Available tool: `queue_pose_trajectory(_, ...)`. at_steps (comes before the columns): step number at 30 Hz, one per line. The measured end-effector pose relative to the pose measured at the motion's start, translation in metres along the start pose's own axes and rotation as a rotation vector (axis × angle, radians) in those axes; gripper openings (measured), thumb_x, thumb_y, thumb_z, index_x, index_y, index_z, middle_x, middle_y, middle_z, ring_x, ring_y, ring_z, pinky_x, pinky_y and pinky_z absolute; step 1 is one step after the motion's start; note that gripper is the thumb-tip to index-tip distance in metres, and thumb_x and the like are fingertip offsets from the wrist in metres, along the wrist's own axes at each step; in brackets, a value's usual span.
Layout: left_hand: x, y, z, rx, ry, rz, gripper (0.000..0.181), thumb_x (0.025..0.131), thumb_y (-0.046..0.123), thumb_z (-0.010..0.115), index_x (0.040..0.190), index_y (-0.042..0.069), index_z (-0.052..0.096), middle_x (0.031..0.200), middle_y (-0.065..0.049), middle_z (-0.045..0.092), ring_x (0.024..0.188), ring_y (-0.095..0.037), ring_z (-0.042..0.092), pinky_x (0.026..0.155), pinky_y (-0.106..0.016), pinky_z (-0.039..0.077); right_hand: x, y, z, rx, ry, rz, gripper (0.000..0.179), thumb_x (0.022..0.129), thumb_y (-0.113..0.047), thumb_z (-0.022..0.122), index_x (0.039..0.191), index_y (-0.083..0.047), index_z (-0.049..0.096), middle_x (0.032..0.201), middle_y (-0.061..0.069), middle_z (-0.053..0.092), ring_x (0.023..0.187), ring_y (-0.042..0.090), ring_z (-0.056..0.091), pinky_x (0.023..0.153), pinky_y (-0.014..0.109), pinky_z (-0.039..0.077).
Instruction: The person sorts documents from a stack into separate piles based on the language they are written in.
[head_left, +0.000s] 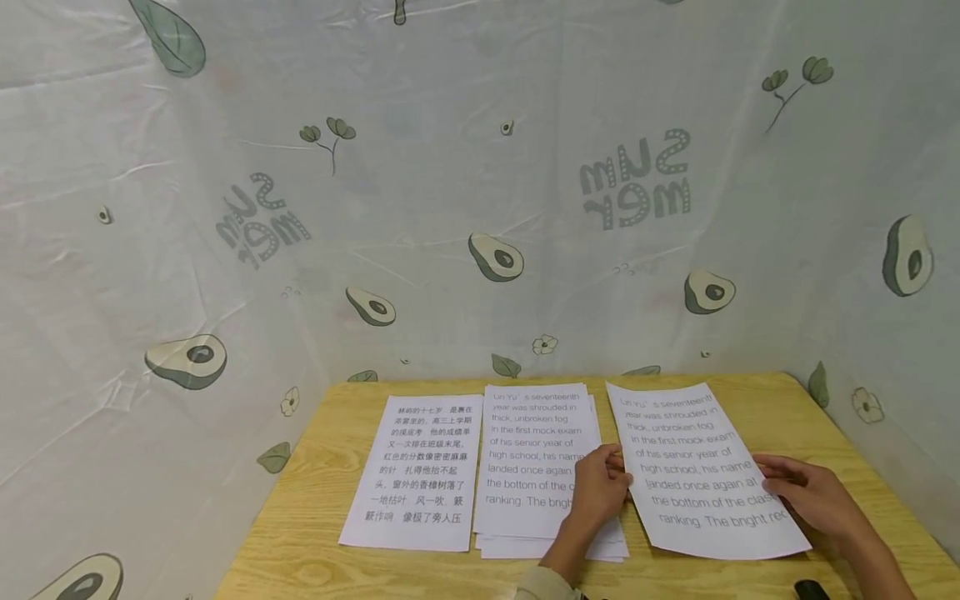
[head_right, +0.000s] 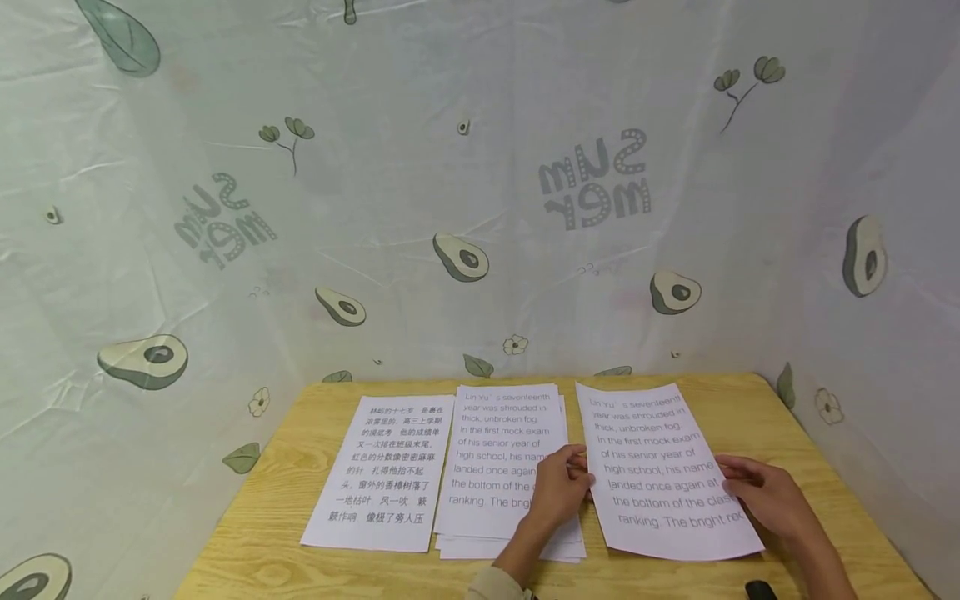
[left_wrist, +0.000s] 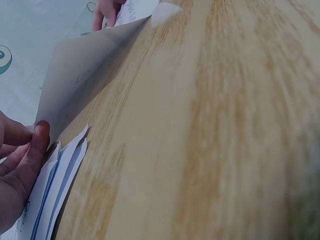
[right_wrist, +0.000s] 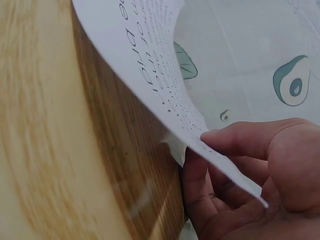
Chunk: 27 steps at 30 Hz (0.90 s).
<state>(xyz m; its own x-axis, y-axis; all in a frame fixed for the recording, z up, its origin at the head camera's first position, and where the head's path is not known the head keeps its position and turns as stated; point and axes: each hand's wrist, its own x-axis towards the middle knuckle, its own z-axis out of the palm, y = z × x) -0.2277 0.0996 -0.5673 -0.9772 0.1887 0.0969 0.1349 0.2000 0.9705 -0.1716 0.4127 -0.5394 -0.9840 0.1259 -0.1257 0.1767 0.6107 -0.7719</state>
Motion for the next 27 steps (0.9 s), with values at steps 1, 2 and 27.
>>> queue_pose_trajectory(1,0.000,0.000,0.000,-0.002,-0.001,-0.002,0.044,0.089,-0.012,0.076,0.131,0.000,0.071,0.098,-0.001,0.071,0.073,0.004,0.062,0.057,-0.015,0.056,0.000,-0.001,0.000,-0.002,-0.001,-0.003,0.053,0.109,-0.015,0.061,0.148,0.019,0.049,0.127,0.029,0.071,0.085,-0.007,0.061,0.073,0.026,0.059)
queue_pose_trajectory(2,0.000,0.001,-0.001,-0.010,-0.003,-0.011,0.044,0.089,-0.012,0.076,0.131,0.000,0.071,0.098,-0.001,0.071,0.073,0.003,0.063,0.057,-0.015,0.056,0.000,-0.002,0.000,-0.005,-0.002,-0.003,0.053,0.109,-0.014,0.061,0.148,0.019,0.049,0.127,0.029,0.071,0.085,-0.006,0.061,0.073,0.026,0.059)
queue_pose_trajectory(27,-0.007,0.005,-0.074,0.049,-0.012,0.017,0.046,0.095,0.013,0.079,0.137,-0.002,0.069,0.105,-0.004,0.074,0.075,0.002,0.065,0.063,-0.016,0.056,0.000,-0.039,0.006,-0.186,0.031,-0.046,0.058,0.111,-0.032,0.058,0.144,0.016,0.055,0.131,0.036,0.066,0.092,0.011,0.068,0.068,0.025,0.059)
